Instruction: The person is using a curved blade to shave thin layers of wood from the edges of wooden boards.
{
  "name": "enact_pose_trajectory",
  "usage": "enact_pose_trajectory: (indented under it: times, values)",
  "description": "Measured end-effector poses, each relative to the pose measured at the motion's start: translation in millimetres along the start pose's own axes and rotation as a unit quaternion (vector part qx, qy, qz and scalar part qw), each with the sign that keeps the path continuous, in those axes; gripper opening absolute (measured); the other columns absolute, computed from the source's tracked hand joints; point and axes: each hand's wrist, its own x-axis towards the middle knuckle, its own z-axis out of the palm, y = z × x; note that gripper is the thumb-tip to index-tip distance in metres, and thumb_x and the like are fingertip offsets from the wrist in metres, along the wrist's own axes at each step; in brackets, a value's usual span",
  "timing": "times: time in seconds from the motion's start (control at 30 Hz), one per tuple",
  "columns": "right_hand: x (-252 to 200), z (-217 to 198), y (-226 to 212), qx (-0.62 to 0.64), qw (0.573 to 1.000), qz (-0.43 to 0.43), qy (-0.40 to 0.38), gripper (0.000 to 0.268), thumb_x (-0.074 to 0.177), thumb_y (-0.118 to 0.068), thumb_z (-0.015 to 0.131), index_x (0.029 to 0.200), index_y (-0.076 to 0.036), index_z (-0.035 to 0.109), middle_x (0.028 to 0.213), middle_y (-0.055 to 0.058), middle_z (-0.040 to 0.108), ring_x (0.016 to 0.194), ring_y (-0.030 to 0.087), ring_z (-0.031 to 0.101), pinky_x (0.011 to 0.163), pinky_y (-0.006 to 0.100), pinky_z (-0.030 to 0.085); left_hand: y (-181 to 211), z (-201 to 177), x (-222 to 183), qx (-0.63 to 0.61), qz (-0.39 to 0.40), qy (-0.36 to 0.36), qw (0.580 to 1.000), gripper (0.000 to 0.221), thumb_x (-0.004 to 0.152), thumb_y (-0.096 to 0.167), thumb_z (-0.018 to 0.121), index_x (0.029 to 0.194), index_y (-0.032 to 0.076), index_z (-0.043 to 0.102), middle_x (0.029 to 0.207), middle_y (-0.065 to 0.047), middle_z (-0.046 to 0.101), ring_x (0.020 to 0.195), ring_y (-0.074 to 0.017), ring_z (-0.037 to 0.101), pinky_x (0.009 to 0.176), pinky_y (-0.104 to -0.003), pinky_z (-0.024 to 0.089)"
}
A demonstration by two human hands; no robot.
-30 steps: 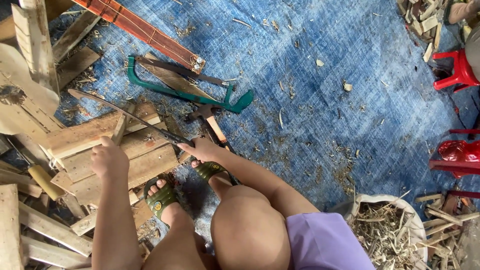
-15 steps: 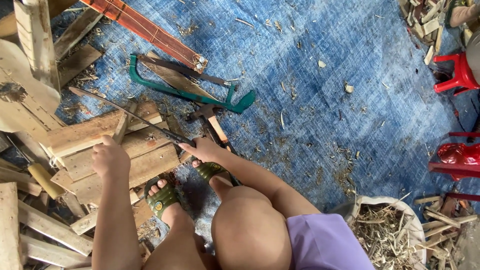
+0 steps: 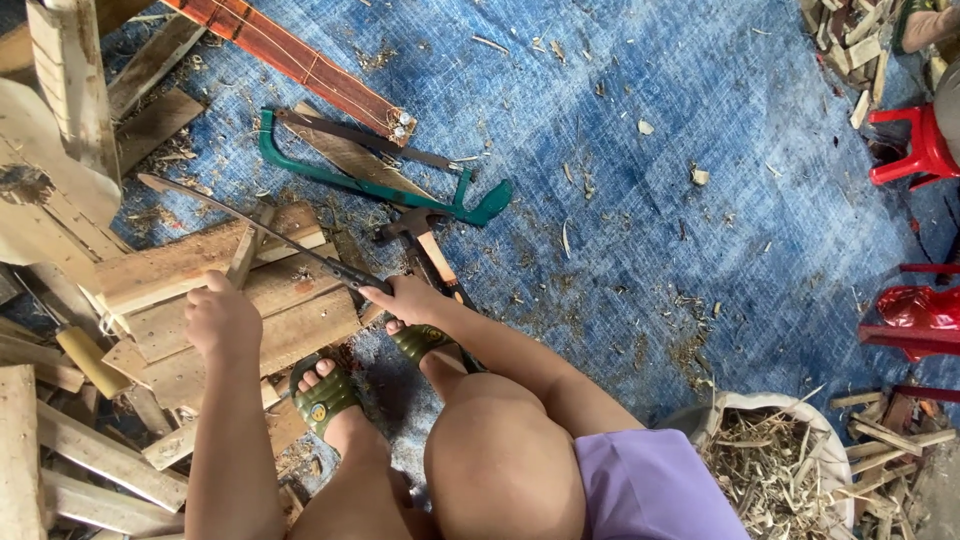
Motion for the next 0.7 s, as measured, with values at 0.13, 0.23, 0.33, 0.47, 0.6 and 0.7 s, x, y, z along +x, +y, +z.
enact_pose_trajectory:
  times: [0.13, 0.23, 0.33, 0.47, 0.6, 0.7]
  values:
    - [3.9, 0.5, 4.4, 0.016, 1.0, 0.002, -0.005, 0.077, 0.095, -0.071, 0.043, 0.106, 0.002, 0.065, 0.074, 0.019, 0.073, 0.063, 0.027, 0.076, 0.067, 0.035, 0.06, 1.4, -2.2, 0.1, 0.016, -0.002, -0.01, 1.0, 0.03, 0.091, 0.028, 0.061, 0.112, 0.011, 0.049, 0.091, -0.003, 0.048, 0.074, -0.0209, 0.059, 0.051, -0.035, 0.049]
    - [7.7, 0.1, 11.9, 0.025, 1.0, 0.008, -0.006, 0.079, 0.096, -0.072, 0.042, 0.108, 0.003, 0.066, 0.074, 0.021, 0.072, 0.066, 0.031, 0.077, 0.065, 0.038, 0.06, 2.2, 11.3, 2.5, 0.045, 0.004, -0.027, 0.999, 0.039, 0.089, 0.034, 0.065, 0.116, 0.011, 0.05, 0.091, -0.001, 0.049, 0.073, -0.0187, 0.06, 0.049, -0.034, 0.051]
    - [5.7, -5.1, 16.1, 0.05, 0.998, 0.012, -0.029, 0.08, 0.094, -0.073, 0.046, 0.108, 0.004, 0.067, 0.075, 0.02, 0.072, 0.068, 0.029, 0.076, 0.069, 0.04, 0.059, 5.2, 25.4, 3.6, 0.116, -0.006, 0.017, 0.993, 0.028, 0.087, 0.033, 0.057, 0.11, 0.018, 0.051, 0.089, 0.0, 0.047, 0.075, -0.0169, 0.058, 0.049, -0.029, 0.049]
    - [14.8, 0.5, 28.3, 0.086, 0.994, -0.023, -0.071, 0.077, 0.1, -0.068, 0.047, 0.115, 0.007, 0.061, 0.063, 0.013, 0.069, 0.057, 0.023, 0.073, 0.061, 0.033, 0.058, 6.0, -2.5, 3.0, 0.076, -0.022, -0.018, 0.997, 0.027, 0.088, 0.03, 0.056, 0.112, 0.018, 0.052, 0.087, -0.001, 0.049, 0.072, -0.0191, 0.06, 0.046, -0.033, 0.051]
    - [-10.3, -15.0, -18.1, 0.075, 0.994, -0.035, -0.076, 0.068, 0.098, -0.057, 0.063, 0.121, 0.007, 0.059, 0.069, 0.015, 0.071, 0.055, 0.02, 0.072, 0.057, 0.028, 0.059, 7.4, -12.7, 4.4, 0.032, -0.025, -0.042, 0.998, 0.035, 0.087, 0.033, 0.064, 0.113, 0.014, 0.051, 0.087, -0.003, 0.049, 0.071, -0.0205, 0.062, 0.049, -0.035, 0.054]
    - [-19.7, -21.7, -25.6, 0.074, 0.993, -0.044, -0.076, 0.056, 0.098, -0.049, 0.065, 0.119, 0.003, 0.056, 0.072, 0.015, 0.072, 0.057, 0.021, 0.073, 0.055, 0.03, 0.06, 7.8, -18.2, 3.5, 0.015, -0.031, -0.049, 0.998, 0.032, 0.089, 0.028, 0.059, 0.117, 0.013, 0.052, 0.088, -0.002, 0.049, 0.073, -0.0202, 0.061, 0.049, -0.035, 0.055]
